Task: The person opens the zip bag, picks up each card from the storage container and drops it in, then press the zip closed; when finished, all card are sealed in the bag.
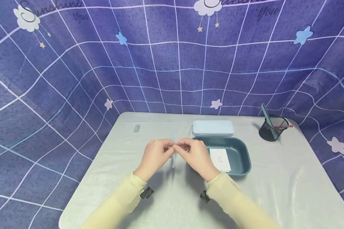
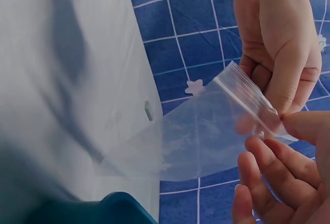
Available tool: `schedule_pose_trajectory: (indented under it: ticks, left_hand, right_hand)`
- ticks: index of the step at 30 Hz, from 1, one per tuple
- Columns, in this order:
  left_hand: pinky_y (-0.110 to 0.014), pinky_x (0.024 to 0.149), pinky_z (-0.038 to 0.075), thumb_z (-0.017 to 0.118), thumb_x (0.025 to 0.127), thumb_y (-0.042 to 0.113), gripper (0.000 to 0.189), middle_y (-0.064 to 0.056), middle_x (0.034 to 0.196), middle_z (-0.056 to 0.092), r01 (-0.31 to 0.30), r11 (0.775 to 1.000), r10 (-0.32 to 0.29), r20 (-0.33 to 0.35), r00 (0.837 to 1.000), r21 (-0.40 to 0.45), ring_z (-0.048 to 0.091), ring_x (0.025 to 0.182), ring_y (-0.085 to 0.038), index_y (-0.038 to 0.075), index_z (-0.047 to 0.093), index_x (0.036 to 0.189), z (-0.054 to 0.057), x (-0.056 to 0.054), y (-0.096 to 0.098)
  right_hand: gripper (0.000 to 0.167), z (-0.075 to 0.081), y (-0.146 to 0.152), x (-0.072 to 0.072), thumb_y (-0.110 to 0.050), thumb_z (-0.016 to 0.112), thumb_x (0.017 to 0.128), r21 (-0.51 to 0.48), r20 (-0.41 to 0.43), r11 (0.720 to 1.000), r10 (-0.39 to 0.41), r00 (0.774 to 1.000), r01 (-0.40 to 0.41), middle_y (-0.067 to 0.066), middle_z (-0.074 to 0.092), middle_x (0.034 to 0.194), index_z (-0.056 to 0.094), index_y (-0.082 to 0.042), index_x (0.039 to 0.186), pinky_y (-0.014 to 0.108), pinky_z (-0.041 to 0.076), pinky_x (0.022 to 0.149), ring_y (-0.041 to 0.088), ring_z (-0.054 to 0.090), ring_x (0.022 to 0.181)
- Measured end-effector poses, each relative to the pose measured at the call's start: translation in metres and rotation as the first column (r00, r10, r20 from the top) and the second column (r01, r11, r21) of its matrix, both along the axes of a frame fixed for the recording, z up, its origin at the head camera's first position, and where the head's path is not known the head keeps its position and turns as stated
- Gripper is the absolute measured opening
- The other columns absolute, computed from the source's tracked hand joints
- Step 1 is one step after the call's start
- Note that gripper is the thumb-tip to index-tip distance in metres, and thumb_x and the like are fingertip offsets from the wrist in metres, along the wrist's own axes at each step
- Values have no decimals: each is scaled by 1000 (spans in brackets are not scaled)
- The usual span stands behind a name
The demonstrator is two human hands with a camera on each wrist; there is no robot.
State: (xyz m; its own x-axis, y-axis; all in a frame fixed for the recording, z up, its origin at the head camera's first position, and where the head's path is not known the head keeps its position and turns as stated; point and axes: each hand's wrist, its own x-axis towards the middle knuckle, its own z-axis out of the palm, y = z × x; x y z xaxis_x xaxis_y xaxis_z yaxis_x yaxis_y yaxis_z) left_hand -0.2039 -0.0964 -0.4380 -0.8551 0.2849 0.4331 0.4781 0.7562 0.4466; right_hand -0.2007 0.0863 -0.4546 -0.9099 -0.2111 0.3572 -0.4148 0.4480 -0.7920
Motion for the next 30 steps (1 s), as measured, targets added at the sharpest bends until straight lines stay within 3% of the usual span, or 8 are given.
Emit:
schedule_pose_trajectory:
  ticks: [10, 18, 22, 30]
  left_hand:
    - [-29, 60, 51, 76, 90, 12, 7, 7, 81, 77, 10, 1000, -10, 7, 1000, -28, 67, 66, -8, 15, 82, 92, 0, 0, 2]
    - [-30, 59, 50, 77, 90, 12, 7, 7, 80, 77, 8, 1000, -8, -4, 1000, -26, 65, 63, -7, 16, 83, 92, -2, -3, 4]
    - [-30, 60, 51, 76, 89, 11, 7, 7, 77, 76, 5, 1000, -5, -20, 1000, -24, 65, 63, -8, 15, 82, 89, -7, -6, 4]
    - [-32, 66, 53, 74, 88, 11, 8, 9, 73, 73, -40, 999, 40, -17, 999, -9, 66, 64, -8, 16, 79, 85, -15, -10, -12]
  right_hand:
    - [9, 6, 2, 1, -22, 78, 94, 119, -114, 991, -41, 993, 54, -12, 75, 84, 82, -15, 99, 30, 56, 66, 2, 67, 68]
    - [9, 7, -1, 1, -12, 73, 85, 214, -208, 966, -99, 973, 144, -11, 73, 75, 81, -16, 87, 31, 55, 65, 3, 67, 66]
    - [10, 1, 2, -2, -7, 72, 81, 224, -264, 958, -115, 958, 177, -11, 71, 70, 78, -15, 81, 29, 54, 62, 3, 64, 63]
    - [12, -4, 20, -7, -7, 71, 79, 221, -271, 950, -156, 950, 219, -14, 65, 67, 74, -18, 77, 32, 51, 61, 4, 58, 60]
